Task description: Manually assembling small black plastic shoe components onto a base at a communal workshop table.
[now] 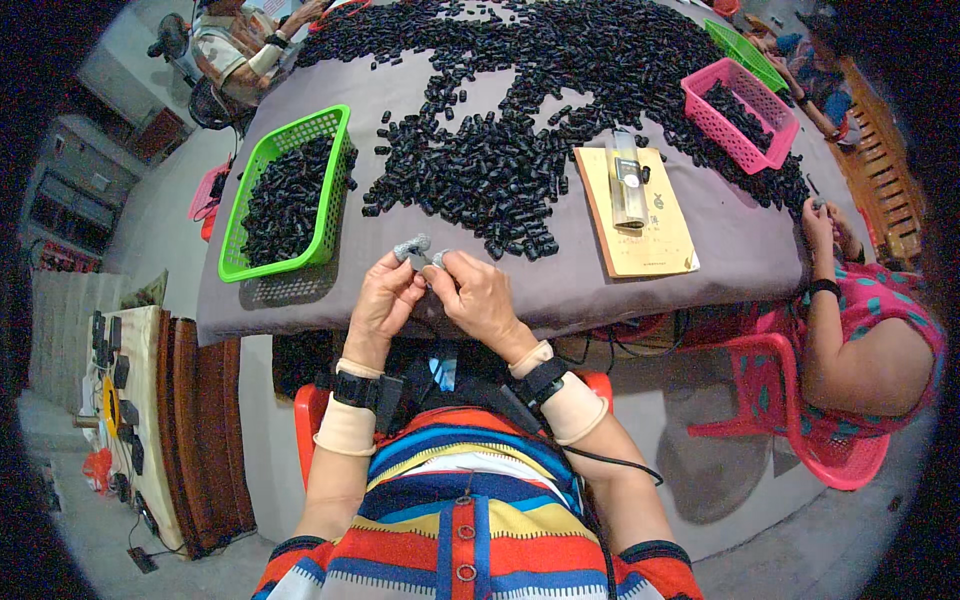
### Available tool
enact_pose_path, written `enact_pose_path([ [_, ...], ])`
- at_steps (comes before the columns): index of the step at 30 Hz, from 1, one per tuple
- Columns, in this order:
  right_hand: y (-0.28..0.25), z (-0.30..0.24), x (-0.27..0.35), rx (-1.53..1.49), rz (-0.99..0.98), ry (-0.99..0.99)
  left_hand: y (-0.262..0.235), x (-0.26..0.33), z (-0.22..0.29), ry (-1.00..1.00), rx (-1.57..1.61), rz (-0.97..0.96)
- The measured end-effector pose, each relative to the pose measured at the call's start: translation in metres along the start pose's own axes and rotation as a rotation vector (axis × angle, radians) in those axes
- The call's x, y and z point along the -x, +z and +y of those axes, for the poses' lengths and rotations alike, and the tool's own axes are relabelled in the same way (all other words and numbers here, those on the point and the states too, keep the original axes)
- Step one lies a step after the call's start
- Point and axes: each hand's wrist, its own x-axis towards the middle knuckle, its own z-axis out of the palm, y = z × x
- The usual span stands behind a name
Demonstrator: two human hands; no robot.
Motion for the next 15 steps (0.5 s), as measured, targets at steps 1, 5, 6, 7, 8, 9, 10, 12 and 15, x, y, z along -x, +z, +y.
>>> enact_pose_path([
  [1, 0.0002, 0.0002, -0.0002, 0.013, -0.005, -0.013, -0.0038, -0.0007, 0.0005, -0.018, 0.006, -0.038],
  [5, 0.001, -0.0021, 0.0002, 0.066, -0.014, -0.042, -0.0084, -0.0027, 0.0011, -0.056, 0.039, -0.076],
  [6, 0.001, -0.0019, 0.0005, 0.066, -0.014, -0.041, -0.0087, -0.0031, 0.0014, -0.056, 0.039, -0.076],
  [7, 0.0009, -0.0017, 0.0007, 0.066, -0.02, -0.043, -0.009, -0.0033, 0.0017, -0.062, 0.04, -0.095],
  [8, 0.0008, -0.0016, 0.0008, 0.065, -0.027, -0.045, -0.0091, -0.0034, 0.0018, -0.067, 0.04, -0.114],
  [9, 0.001, -0.0009, 0.001, 0.065, -0.026, -0.044, -0.0078, -0.003, 0.0021, -0.068, 0.04, -0.113],
  [10, 0.0015, 0.0, 0.0011, 0.069, -0.022, -0.05, -0.0052, -0.0022, 0.0029, -0.073, 0.046, -0.112],
  [12, 0.0018, -0.0002, 0.0012, 0.074, -0.019, -0.055, -0.0042, -0.0015, 0.0032, -0.078, 0.052, -0.11],
  [15, 0.0009, -0.0028, 0.0006, 0.078, -0.024, -0.048, -0.0061, -0.0009, 0.0033, -0.079, 0.054, -0.129],
])
